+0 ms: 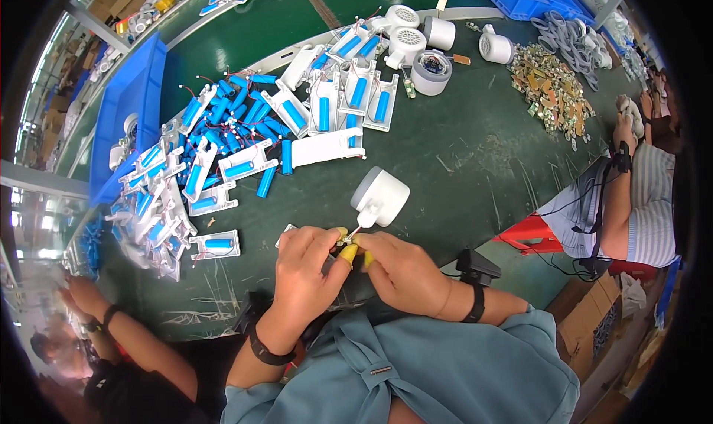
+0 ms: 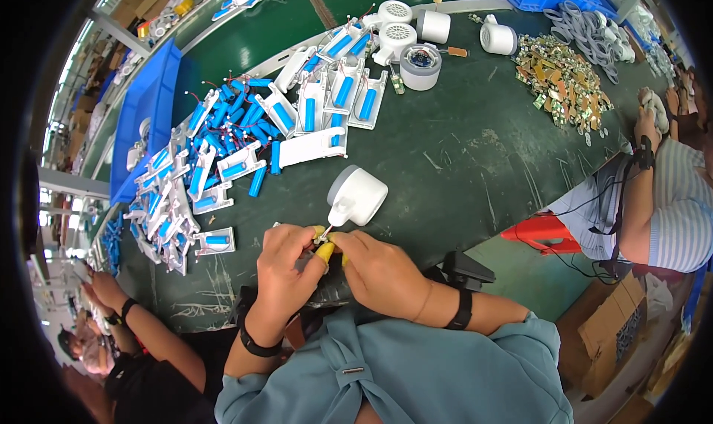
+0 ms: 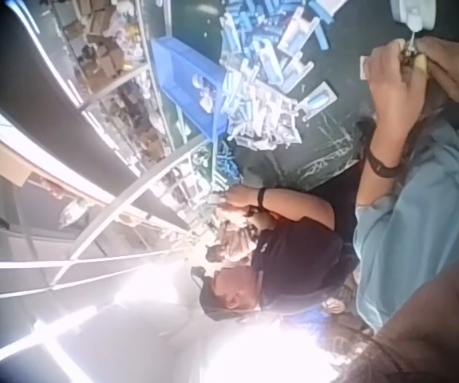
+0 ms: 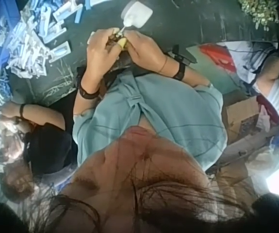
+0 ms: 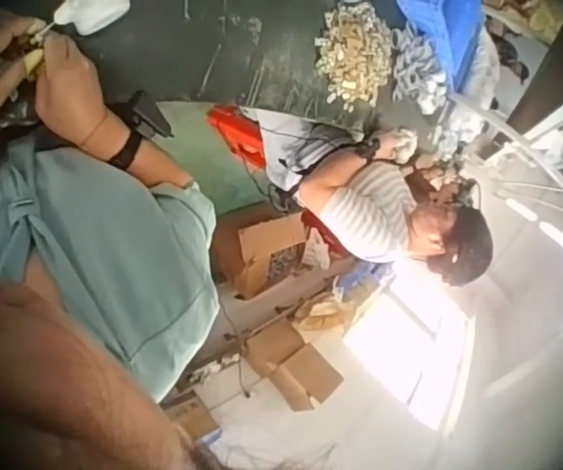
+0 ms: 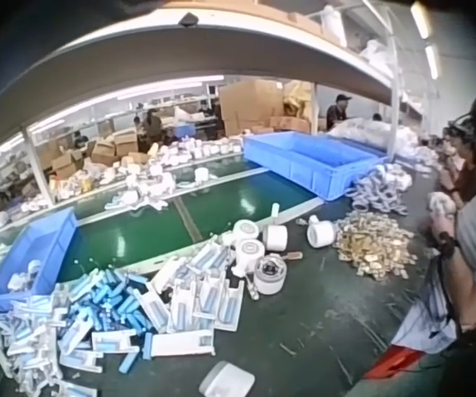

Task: Assembling small electronic components by snapping together plastic housings and yellow clips at a factory workbench.

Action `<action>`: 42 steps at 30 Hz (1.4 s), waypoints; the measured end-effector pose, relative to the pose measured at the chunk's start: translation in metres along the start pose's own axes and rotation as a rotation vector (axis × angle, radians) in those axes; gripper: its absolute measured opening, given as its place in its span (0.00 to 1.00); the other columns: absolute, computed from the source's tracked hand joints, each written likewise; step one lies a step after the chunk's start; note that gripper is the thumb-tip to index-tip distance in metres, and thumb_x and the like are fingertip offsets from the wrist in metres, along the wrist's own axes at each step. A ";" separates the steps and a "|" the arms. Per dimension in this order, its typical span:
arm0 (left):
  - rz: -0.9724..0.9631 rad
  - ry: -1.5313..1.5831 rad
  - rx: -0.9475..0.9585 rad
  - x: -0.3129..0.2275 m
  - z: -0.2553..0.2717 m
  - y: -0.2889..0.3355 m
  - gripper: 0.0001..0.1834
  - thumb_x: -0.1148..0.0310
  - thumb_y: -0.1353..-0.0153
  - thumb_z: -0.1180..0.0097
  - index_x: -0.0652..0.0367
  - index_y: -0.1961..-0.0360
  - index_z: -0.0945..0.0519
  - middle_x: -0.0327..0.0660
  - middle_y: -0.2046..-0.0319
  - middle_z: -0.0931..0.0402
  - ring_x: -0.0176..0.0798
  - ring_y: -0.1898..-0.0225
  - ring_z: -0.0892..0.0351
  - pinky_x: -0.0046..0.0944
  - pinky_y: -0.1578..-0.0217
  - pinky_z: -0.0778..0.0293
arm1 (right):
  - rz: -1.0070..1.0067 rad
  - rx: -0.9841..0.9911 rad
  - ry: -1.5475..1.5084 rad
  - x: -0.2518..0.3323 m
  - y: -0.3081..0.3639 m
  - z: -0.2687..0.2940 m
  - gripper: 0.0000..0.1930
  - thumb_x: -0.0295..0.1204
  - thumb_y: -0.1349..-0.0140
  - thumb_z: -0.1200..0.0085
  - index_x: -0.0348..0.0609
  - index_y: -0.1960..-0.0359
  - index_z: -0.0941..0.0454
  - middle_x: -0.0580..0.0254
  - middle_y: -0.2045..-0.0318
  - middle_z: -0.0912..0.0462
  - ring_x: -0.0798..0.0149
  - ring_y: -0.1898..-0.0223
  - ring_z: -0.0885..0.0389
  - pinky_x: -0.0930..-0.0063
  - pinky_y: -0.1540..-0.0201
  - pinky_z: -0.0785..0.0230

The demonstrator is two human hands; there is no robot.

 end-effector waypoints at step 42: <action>-0.193 -0.255 0.067 -0.019 -0.011 0.011 0.16 0.76 0.59 0.38 0.63 0.64 0.19 0.42 0.69 0.27 0.46 0.67 0.26 0.47 0.57 0.35 | 0.018 -0.292 -0.017 -0.029 -0.006 0.029 0.41 0.16 0.53 0.37 0.33 0.34 0.42 0.40 0.44 0.36 0.40 0.45 0.32 0.62 0.44 0.33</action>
Point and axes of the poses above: each hand's wrist, its own y-axis away from the middle knuckle, its own z-axis out of the back of the hand, x = y × z, the point moved 8 cm from there along -y, towards the middle knuckle
